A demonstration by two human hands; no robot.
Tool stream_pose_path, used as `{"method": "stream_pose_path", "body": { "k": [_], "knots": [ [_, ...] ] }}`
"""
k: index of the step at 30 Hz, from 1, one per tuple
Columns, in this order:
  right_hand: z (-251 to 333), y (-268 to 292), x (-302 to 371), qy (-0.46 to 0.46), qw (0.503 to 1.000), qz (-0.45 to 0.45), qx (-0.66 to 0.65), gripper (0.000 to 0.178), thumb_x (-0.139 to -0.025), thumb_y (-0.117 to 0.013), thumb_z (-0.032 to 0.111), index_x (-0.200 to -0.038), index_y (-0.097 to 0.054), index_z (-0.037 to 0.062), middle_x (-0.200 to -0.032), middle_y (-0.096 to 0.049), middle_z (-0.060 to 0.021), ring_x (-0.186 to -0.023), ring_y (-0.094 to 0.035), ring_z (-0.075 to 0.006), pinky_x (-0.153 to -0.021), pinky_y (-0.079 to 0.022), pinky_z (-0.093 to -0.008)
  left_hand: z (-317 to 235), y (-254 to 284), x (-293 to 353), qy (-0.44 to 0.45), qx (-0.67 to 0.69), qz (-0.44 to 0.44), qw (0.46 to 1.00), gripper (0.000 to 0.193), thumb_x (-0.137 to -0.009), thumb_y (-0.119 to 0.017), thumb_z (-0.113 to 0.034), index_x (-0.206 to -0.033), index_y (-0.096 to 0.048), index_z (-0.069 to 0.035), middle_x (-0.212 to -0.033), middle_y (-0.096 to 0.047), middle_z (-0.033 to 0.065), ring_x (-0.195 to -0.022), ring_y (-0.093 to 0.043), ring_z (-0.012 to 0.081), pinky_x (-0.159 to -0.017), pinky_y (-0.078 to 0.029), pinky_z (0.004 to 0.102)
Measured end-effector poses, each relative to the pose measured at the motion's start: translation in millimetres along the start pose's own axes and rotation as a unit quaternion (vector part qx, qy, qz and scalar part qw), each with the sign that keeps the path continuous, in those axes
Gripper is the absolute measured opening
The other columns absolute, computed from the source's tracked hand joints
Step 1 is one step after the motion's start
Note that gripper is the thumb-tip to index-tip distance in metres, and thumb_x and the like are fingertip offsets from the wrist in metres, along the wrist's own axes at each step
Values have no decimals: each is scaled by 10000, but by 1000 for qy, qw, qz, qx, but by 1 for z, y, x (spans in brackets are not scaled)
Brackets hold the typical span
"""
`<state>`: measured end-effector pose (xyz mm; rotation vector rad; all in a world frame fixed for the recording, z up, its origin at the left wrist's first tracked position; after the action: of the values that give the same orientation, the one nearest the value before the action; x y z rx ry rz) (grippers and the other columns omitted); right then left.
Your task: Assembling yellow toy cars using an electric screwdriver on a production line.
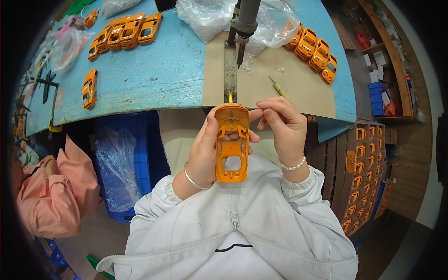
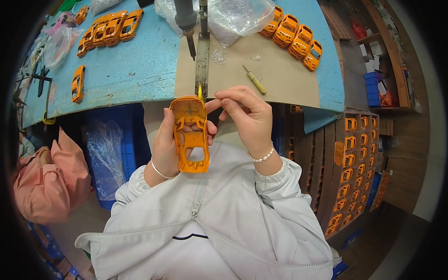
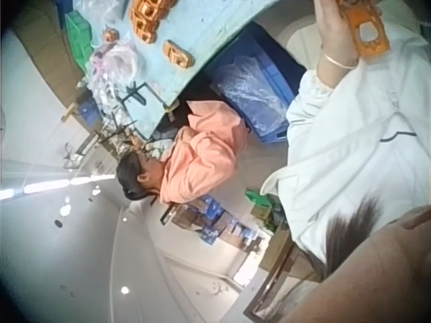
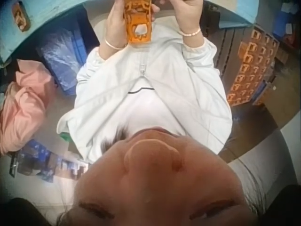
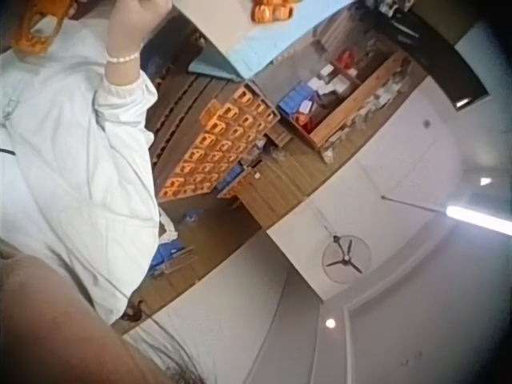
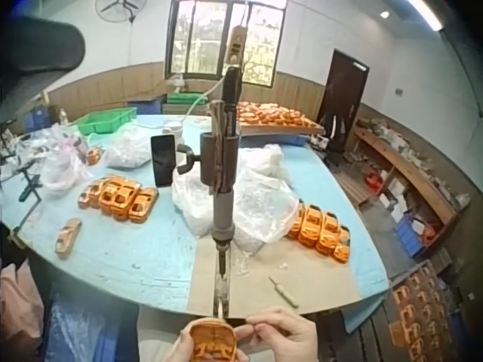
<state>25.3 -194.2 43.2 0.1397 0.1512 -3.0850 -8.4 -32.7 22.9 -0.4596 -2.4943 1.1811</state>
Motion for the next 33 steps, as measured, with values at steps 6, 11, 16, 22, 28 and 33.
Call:
{"method": "stream_pose_path", "body": {
  "k": [6,11,16,22,28,33],
  "knots": [
    [-3,10,3,-156,947,-3,-280,127,-933,-588,61,-982,-670,-23,-924,-580,-61,-673,-538,-110,-570,-445,-206,-14,-4,3,-131,-191,56,971,433,-993,-463,-403,-1211,-386,-36,-1230,-598,192,-908,-655,240,-734,-549,322],
    [26,2,16,-141,968,101,-181,118,-906,-606,54,-960,-687,-14,-886,-541,-46,-694,-507,-94,-579,-428,-203,-41,-14,8,-276,-575,92,765,412,-859,-699,-243,-1089,-462,2,-1082,-664,169,-819,-679,243,-669,-554,312],
    [42,-6,28,-70,989,134,-3,155,-849,-615,-47,-954,-721,-5,-902,-520,-38,-768,-507,-94,-627,-430,-213,-44,-19,8,-347,-671,151,637,459,-757,-778,-183,-1042,-463,-8,-1068,-667,218,-793,-687,320,-644,-561,349],
    [43,-5,30,-42,986,148,68,206,-801,-641,-83,-955,-738,14,-900,-502,-26,-797,-502,-95,-651,-428,-205,-45,-20,10,-338,-683,158,628,510,-724,-815,-227,-1028,-466,-15,-1079,-670,200,-812,-689,321,-659,-565,350],
    [44,-5,30,-56,983,161,69,235,-783,-647,-90,-963,-745,24,-902,-506,-28,-802,-507,-96,-661,-439,-214,-42,-17,11,-346,-670,163,637,540,-715,-824,-264,-1027,-450,-29,-1063,-670,203,-804,-687,328,-658,-566,349],
    [46,-5,29,-72,979,177,74,239,-782,-647,-86,-965,-750,28,-919,-523,-38,-807,-528,-101,-667,-450,-217,-43,-18,11,-363,-674,165,622,478,-777,-758,-322,-986,-469,-4,-950,-675,152,-753,-677,277,-627,-561,344]
  ]
}}
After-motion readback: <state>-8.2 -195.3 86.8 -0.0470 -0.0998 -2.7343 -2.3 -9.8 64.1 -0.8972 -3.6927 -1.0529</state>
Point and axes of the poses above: each hand's wrist, its own x-axis away from the middle knuckle, its own y-axis out of the back of the hand, z = x × y, the point moved 3 cm from there along -x, towards the middle knuckle
